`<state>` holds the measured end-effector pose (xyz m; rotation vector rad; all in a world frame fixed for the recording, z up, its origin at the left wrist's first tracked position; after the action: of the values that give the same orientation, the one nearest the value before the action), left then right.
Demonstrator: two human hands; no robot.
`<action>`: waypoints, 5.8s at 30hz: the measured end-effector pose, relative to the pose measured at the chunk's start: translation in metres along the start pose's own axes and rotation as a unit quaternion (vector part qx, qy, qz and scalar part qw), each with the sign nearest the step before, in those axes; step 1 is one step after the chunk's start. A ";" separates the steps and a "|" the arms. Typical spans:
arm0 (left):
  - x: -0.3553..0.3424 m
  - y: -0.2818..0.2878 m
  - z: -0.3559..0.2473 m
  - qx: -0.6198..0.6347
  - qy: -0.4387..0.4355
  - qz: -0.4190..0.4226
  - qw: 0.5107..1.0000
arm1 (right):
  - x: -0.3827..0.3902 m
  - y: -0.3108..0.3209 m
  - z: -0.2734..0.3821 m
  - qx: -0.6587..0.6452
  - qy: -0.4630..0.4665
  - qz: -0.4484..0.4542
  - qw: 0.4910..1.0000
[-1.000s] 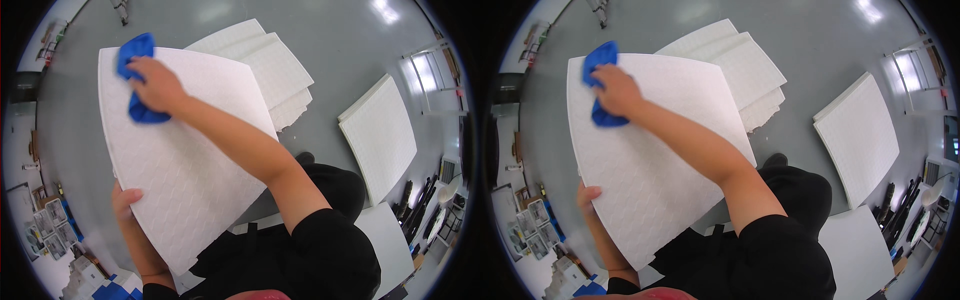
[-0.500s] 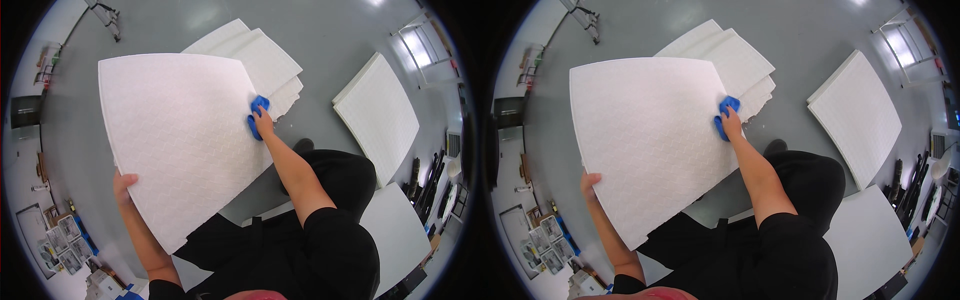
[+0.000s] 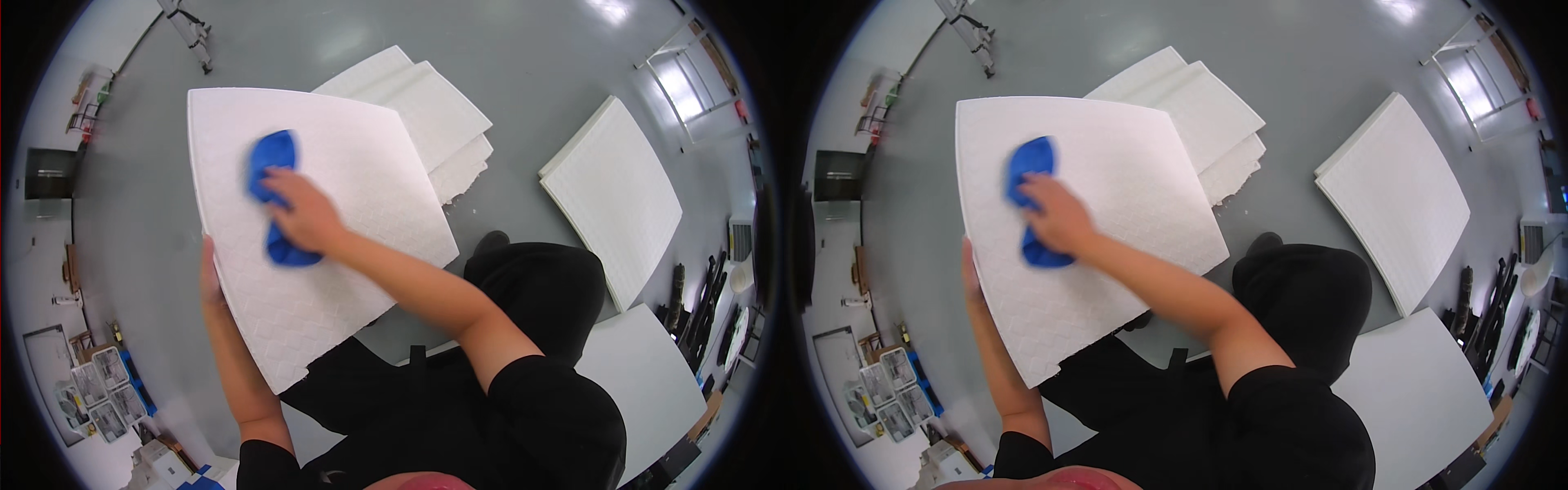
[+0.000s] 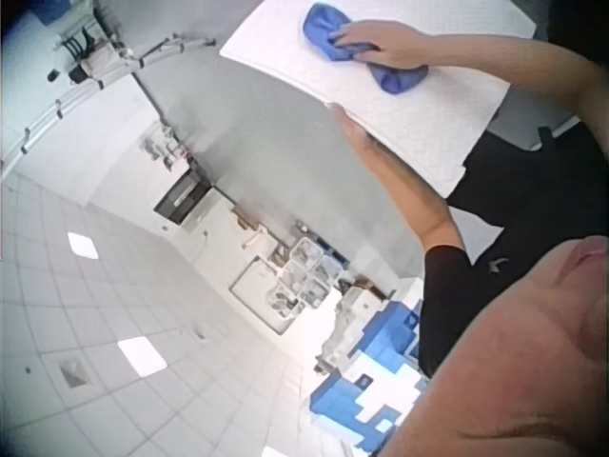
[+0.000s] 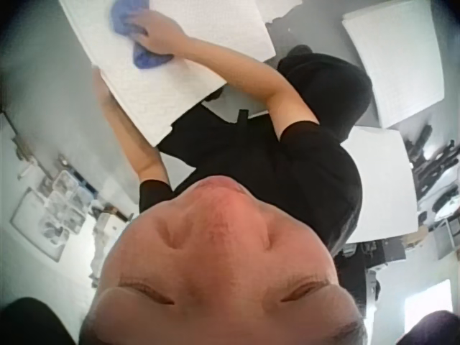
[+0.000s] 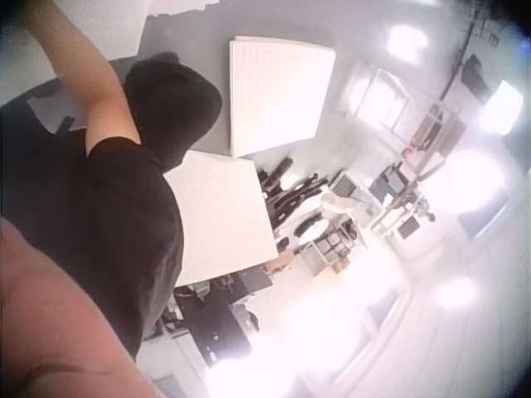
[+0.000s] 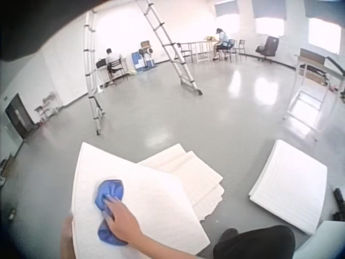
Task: Wiping down white foam acoustic panels with a blue cloth in an industrial workspace.
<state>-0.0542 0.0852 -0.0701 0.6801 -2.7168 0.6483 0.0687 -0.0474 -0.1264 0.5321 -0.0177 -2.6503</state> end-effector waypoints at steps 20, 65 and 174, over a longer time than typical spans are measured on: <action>0.014 0.026 0.004 -0.102 -0.028 -0.119 0.987 | 0.155 0.159 -0.294 0.193 -0.416 -0.158 0.875; 0.007 -0.010 0.003 0.106 0.043 0.103 0.988 | -0.046 -0.049 0.076 0.024 0.091 0.054 0.994; -0.024 -0.008 -0.010 0.007 -0.133 -0.063 0.989 | 0.075 0.062 -0.053 0.032 -0.178 0.036 0.983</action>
<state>-0.0280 0.0931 -0.0671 0.9966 -2.8797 0.5825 0.0519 -0.1305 -0.1972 0.0698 -0.2259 -2.6449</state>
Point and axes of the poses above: each hand's wrist, its own x-axis away from the middle knuckle, its own y-axis out of the back of the hand, z = x × y, the point moved 4 cm from there along -x, towards the middle knuckle, and after that the axes turned 2 degrees about -z, right-handed, at the moved point
